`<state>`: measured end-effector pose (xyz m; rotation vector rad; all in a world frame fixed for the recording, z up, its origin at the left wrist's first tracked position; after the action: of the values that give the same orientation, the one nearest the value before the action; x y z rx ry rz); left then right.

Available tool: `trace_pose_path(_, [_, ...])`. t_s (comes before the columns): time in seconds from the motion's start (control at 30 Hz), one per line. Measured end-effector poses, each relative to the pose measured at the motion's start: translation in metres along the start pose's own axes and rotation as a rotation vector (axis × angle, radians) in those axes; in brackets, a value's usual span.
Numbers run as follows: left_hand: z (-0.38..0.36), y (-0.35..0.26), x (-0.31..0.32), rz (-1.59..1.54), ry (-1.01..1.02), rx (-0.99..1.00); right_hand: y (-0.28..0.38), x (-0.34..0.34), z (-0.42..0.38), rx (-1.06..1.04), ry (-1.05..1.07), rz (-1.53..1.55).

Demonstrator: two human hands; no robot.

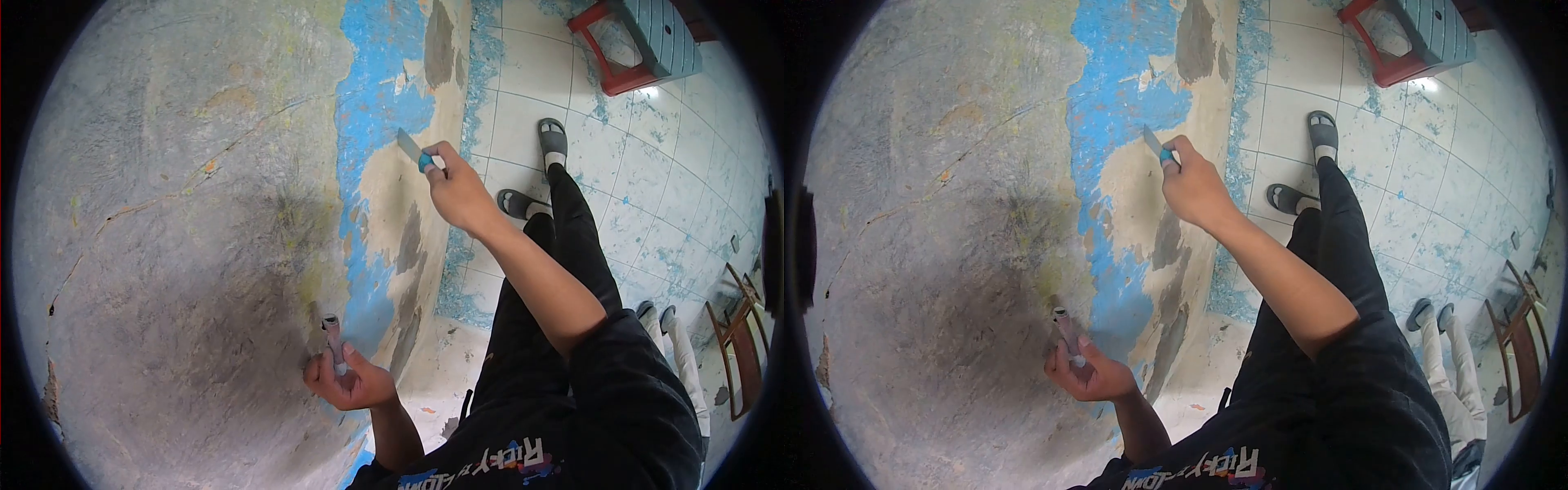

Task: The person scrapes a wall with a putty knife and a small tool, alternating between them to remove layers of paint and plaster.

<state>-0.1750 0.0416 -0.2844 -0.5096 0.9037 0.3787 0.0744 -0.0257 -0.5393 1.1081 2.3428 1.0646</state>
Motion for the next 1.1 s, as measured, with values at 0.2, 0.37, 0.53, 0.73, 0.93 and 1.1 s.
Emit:
trace_pose_path(0.2, [0.007, -0.011, 0.004, -0.021, -0.015, 0.02, 0.016, -0.003, -0.01, -0.053, 0.018, 0.052])
trace_pose_path(0.37, [0.009, -0.011, 0.009, -0.005, 0.005, 0.028, 0.026, -0.012, -0.014, -0.057, 0.054, -0.033])
trace_pose_path(0.53, [0.017, -0.02, 0.01, -0.049, -0.068, -0.042, 0.03, -0.016, -0.018, -0.078, 0.054, -0.071])
trace_pose_path(0.73, [0.019, -0.02, 0.008, 0.018, -0.066, -0.061, 0.031, 0.001, -0.027, -0.072, 0.012, -0.015])
trace_pose_path(0.93, [0.016, -0.015, 0.013, 0.031, -0.058, -0.11, 0.043, 0.015, -0.038, -0.162, -0.017, -0.002])
trace_pose_path(1.1, [0.016, -0.015, 0.014, 0.037, -0.075, -0.122, 0.024, 0.013, -0.016, -0.041, 0.019, 0.085])
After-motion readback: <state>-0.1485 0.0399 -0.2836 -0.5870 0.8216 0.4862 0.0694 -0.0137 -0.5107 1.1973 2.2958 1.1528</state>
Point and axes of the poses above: each hand's wrist, its own z-axis towards the middle knuckle, its own x-axis out of the palm, y = z × x, the point moved 8 cm from there along z, towards the middle knuckle, and after that the axes turned 7 degrees about -z, right-handed, at the moved point
